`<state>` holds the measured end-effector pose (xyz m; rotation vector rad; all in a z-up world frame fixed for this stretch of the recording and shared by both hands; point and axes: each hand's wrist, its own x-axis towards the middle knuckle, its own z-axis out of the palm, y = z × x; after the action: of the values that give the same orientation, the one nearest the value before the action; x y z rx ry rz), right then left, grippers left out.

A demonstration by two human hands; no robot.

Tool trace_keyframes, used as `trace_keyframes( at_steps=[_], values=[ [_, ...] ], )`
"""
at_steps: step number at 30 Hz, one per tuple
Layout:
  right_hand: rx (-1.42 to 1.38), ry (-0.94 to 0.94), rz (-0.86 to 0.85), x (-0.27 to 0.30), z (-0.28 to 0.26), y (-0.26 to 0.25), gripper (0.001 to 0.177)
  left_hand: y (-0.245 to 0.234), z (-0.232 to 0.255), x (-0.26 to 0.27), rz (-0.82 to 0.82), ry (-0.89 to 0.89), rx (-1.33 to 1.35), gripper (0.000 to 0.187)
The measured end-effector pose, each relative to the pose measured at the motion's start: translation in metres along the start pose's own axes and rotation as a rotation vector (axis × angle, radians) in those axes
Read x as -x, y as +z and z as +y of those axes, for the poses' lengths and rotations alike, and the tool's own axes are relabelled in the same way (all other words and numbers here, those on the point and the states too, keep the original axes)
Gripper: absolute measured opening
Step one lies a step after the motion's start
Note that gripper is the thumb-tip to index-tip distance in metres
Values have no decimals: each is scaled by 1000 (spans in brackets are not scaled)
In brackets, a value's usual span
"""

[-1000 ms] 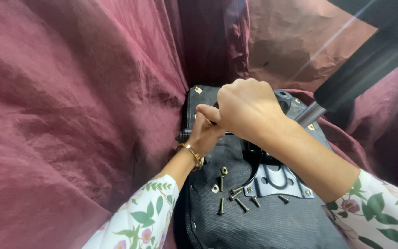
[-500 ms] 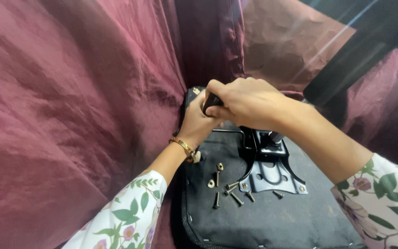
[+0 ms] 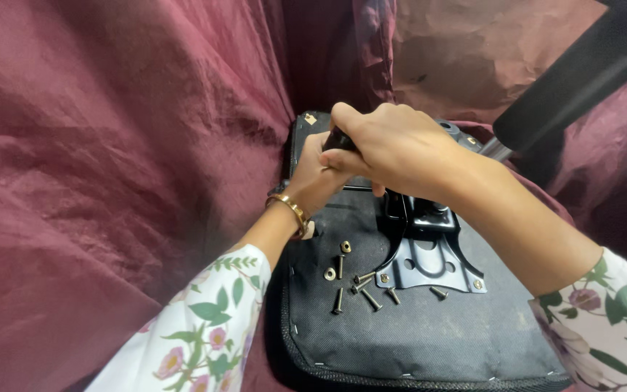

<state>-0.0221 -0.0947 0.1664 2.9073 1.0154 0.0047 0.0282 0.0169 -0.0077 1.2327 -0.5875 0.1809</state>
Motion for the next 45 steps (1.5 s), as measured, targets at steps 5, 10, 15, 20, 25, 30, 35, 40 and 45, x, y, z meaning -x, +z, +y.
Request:
trace_keyframes(
  at_steps=[5, 10, 15, 20, 25, 30, 35, 40, 45],
  values=[
    [38, 28, 36, -2, 13, 5, 47, 5, 5, -7, -22, -76, 32, 9],
    [247, -50, 240, -13, 13, 17, 64, 5, 8, 0, 55, 11, -160, 13],
    [298, -18, 327, -15, 6, 26, 64, 11, 0, 17, 187, 197, -250, 16],
    [329, -3, 322, -17, 0, 27, 63, 5, -8, 12, 131, 48, -137, 24],
    [307, -17, 360, -17, 2, 27, 62, 3, -7, 14, 107, -211, 42, 34],
    [310, 9, 360, -19, -3, 30, 64, -7, -7, 12, 12, -230, 134, 24],
    [284, 113, 292, -21, -3, 26, 64, -11, -12, 6, -38, -263, 152, 22],
    [290, 168, 262, -20, 4, 25, 67, -15, -16, -5, -182, -349, 251, 22],
    [143, 218, 259, -16, 9, 29, 66, -21, -16, -15, -328, -358, 301, 22]
  ],
)
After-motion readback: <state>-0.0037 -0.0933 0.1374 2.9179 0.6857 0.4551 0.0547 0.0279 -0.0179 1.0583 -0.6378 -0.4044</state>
